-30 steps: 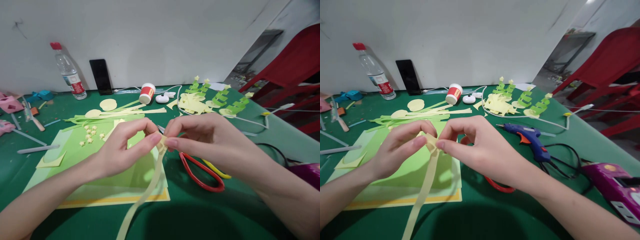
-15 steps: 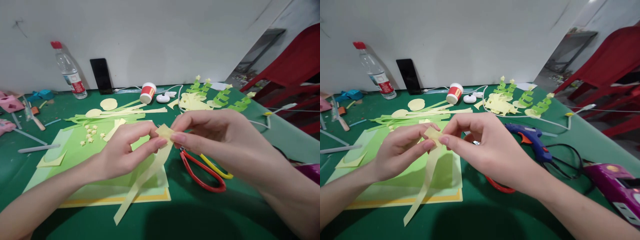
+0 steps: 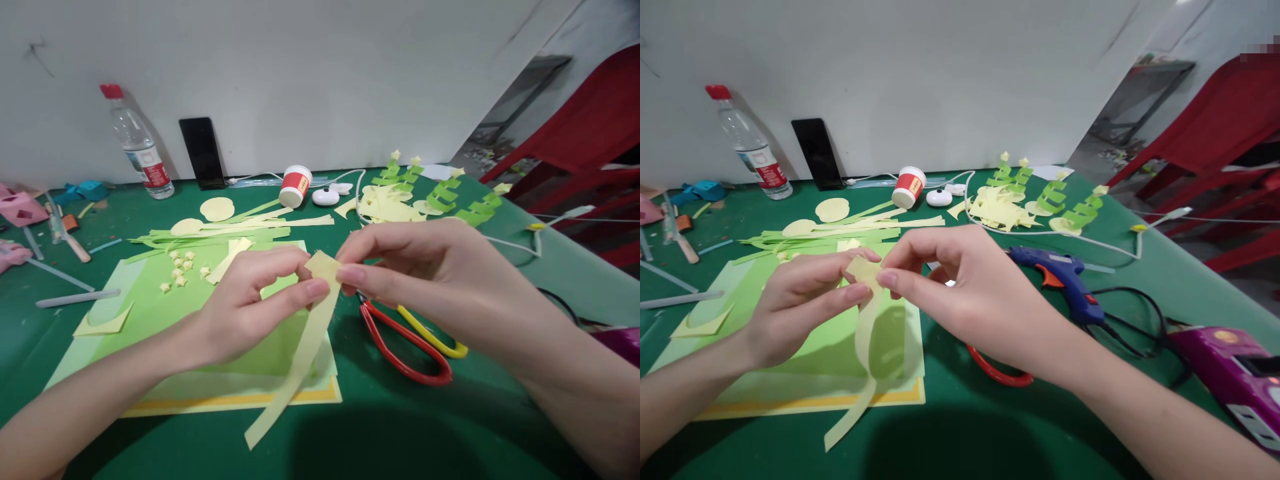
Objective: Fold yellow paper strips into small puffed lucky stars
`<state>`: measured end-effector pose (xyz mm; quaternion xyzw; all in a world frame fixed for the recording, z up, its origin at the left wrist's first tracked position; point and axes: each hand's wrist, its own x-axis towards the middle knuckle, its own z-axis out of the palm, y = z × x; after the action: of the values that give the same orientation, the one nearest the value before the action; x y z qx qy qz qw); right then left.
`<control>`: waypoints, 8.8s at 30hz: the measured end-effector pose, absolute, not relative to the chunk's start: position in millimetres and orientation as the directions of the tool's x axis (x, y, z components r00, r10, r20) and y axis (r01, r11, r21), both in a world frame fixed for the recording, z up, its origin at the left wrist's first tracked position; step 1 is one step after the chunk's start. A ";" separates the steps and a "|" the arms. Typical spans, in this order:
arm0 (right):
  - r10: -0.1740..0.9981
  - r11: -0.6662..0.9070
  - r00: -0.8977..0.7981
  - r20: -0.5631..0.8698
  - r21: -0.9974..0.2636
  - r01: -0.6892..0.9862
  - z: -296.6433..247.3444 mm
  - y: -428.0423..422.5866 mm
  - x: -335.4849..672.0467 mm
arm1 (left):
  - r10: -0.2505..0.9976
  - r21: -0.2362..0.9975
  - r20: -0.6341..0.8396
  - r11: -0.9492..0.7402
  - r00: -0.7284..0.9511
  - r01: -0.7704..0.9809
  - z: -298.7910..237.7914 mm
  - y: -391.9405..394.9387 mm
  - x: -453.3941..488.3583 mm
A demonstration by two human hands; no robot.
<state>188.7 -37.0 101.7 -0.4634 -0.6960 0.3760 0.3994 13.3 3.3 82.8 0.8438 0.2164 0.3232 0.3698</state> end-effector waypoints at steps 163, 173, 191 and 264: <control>0.888 0.411 -0.398 0.230 -0.784 0.465 107.3 -45.5 192.8 | 0.767 0.965 0.154 -0.253 0.623 0.074 95.5 -13.2 17.8; 0.881 0.404 -0.454 0.136 -0.716 0.569 108.8 -45.3 190.1 | 0.732 0.960 0.131 -0.261 0.668 0.097 94.5 -12.4 19.9; 0.932 0.345 -0.244 0.268 -0.861 0.374 108.0 -47.3 189.3 | 0.526 0.653 0.453 -0.746 0.720 0.134 86.7 -8.1 15.8; 0.871 0.477 -0.294 0.392 -0.819 0.320 102.8 -41.5 189.1 | 0.712 0.935 0.250 -0.354 0.656 0.028 88.7 -12.1 20.1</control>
<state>189.1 -41.5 102.8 -0.4026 -0.7400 0.3156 0.4367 20.1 -12.1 88.7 0.7520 0.2462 0.3338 0.5124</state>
